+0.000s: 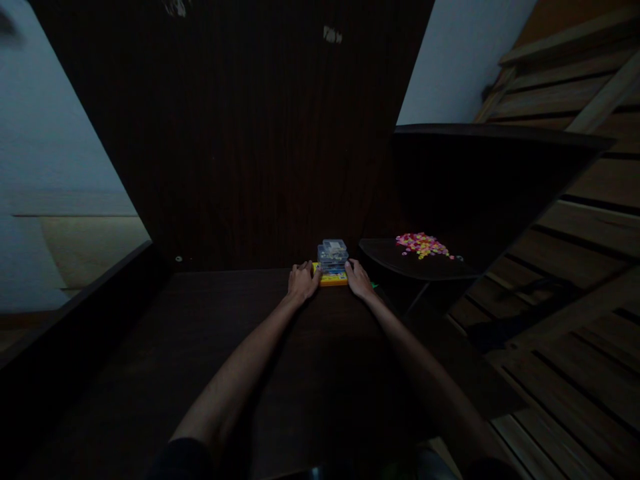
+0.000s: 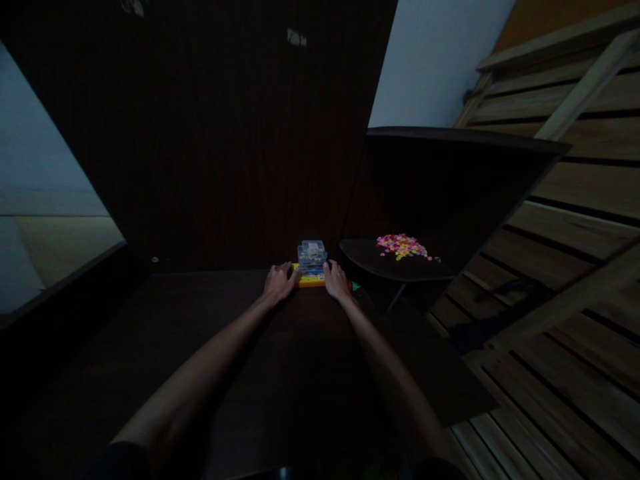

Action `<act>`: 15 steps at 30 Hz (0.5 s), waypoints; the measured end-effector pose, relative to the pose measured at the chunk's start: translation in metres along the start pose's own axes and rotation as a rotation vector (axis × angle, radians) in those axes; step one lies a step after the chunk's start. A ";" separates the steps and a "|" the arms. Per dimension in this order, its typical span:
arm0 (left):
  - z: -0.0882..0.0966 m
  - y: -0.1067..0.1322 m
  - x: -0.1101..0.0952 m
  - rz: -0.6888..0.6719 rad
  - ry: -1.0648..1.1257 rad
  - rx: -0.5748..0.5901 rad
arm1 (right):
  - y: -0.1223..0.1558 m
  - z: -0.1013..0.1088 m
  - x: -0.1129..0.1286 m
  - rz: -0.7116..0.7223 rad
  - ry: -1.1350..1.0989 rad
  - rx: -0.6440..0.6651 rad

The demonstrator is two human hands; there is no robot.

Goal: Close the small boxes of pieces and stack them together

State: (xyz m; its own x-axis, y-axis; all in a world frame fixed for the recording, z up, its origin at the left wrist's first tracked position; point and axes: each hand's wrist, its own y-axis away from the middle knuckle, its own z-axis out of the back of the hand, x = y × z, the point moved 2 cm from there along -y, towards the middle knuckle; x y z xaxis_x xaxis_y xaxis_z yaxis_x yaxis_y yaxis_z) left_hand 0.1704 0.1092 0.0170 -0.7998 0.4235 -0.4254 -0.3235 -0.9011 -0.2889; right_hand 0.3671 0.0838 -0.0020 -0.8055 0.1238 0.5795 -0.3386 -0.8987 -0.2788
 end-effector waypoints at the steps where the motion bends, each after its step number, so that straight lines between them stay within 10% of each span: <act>1: 0.005 0.002 0.006 -0.007 0.003 -0.004 | 0.002 0.004 -0.002 0.005 -0.012 -0.010; 15: 0.105 0.071 0.096 -0.218 -0.053 -0.046 | 0.068 0.045 0.050 0.403 -0.075 -0.098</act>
State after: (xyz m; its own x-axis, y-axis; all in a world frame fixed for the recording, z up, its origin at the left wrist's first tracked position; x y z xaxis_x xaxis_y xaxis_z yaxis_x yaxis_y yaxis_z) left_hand 0.0173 0.0757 0.0458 -0.7395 0.6010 -0.3033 -0.4689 -0.7831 -0.4085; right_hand 0.3255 0.0100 0.0429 -0.8464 -0.2642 0.4625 -0.0509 -0.8243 -0.5639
